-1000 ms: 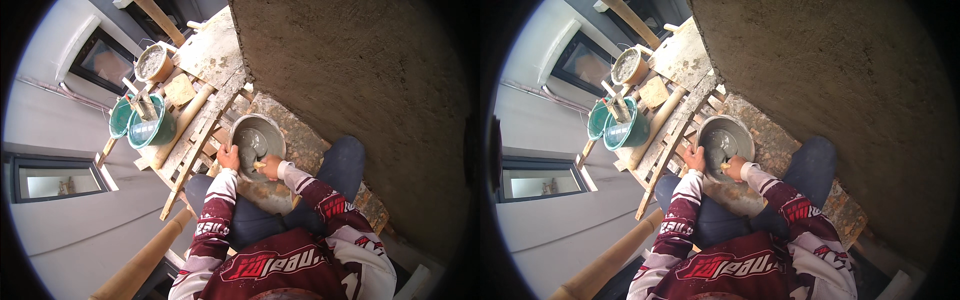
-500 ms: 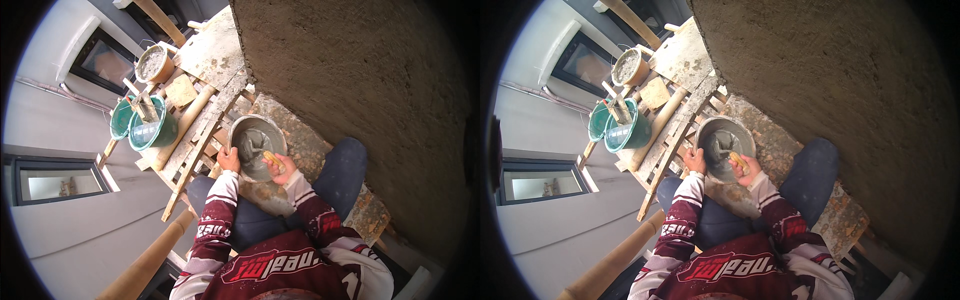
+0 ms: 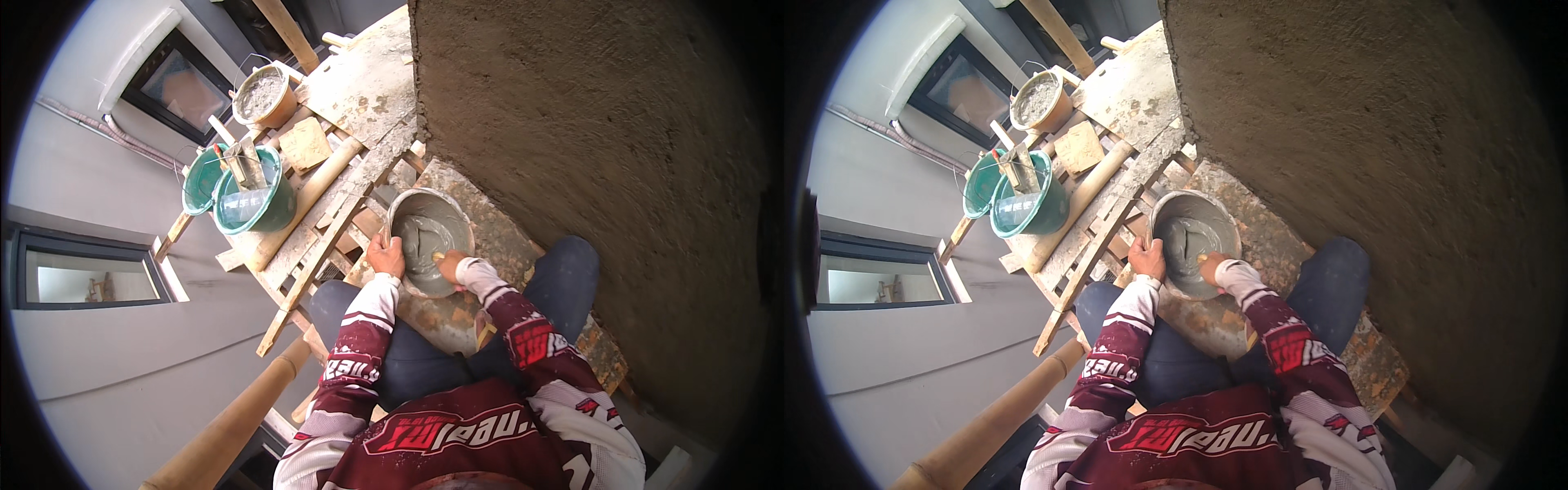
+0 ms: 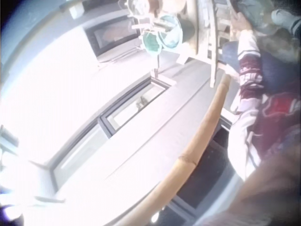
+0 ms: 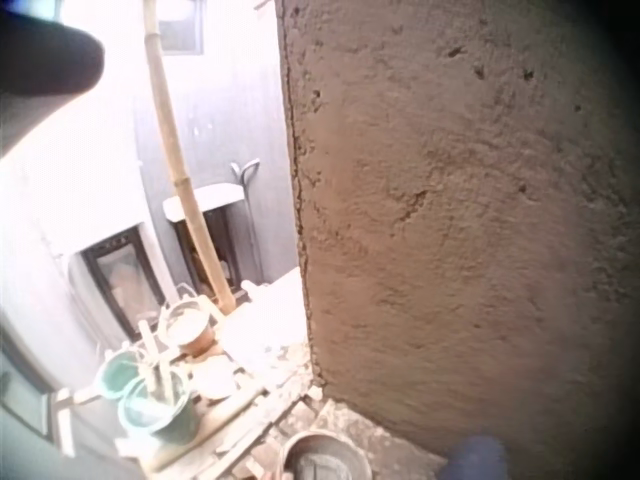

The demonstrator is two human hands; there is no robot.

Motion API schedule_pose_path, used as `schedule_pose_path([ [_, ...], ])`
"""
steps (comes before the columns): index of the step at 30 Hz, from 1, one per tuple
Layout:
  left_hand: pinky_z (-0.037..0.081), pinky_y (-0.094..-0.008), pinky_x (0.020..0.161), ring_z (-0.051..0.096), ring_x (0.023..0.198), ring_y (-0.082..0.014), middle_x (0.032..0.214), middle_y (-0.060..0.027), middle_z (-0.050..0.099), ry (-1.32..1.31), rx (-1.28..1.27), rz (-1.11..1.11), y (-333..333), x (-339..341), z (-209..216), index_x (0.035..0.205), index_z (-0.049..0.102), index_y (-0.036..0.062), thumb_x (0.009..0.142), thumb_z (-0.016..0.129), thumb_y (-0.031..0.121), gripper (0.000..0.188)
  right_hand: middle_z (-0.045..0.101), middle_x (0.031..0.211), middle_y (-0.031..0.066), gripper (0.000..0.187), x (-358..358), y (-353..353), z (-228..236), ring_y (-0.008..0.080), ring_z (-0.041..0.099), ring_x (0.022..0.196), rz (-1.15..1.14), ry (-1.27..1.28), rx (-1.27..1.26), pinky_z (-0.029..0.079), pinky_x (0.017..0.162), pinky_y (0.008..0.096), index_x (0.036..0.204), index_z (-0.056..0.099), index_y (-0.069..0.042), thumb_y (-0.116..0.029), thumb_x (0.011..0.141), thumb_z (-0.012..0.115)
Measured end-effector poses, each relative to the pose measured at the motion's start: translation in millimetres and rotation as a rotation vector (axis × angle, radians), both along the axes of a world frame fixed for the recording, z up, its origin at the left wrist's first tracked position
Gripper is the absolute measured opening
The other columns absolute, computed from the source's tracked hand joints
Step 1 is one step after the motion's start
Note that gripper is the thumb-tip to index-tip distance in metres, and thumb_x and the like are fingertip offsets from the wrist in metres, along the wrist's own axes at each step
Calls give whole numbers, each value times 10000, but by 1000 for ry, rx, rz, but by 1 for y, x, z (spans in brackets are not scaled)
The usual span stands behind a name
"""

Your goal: The person sits on a scaffolding platform and uses a trowel to mix cement in a bucket. They repeatedly stir the mixture and occasionally add water from a nearby bucket to adjust the consistency.

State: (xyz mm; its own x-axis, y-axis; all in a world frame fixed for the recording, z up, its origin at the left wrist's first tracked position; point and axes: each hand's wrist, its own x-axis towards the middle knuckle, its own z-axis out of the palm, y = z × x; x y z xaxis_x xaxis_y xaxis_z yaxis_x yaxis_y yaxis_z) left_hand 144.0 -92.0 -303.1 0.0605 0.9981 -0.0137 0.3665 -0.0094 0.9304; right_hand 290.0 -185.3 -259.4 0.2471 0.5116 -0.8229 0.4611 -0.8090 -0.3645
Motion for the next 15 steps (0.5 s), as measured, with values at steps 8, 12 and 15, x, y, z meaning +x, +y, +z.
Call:
schedule_pose_path([
  [8,408,-352,531,464,534,-164,584,-103,526,-41,-5,74,10,-12,-15,686,546,-12,714,651,129,178,673,991,212,341,4,4,69,345,672,873,724,-443,114,515,770,458,1036,678,-24,-239,864,475],
  [12,352,-332,482,382,533,-112,546,-37,419,-65,45,78,7,-12,-10,621,450,11,709,658,140,260,683,964,168,255,0,4,59,321,660,942,635,-572,220,510,805,447,1010,671,-70,-201,821,558],
  [15,427,-353,581,505,596,-183,635,-107,536,-79,-25,-6,3,-13,-18,753,564,-12,718,652,136,176,692,859,166,240,-6,13,32,304,687,822,666,-706,374,536,703,415,983,648,-6,-152,871,495],
])
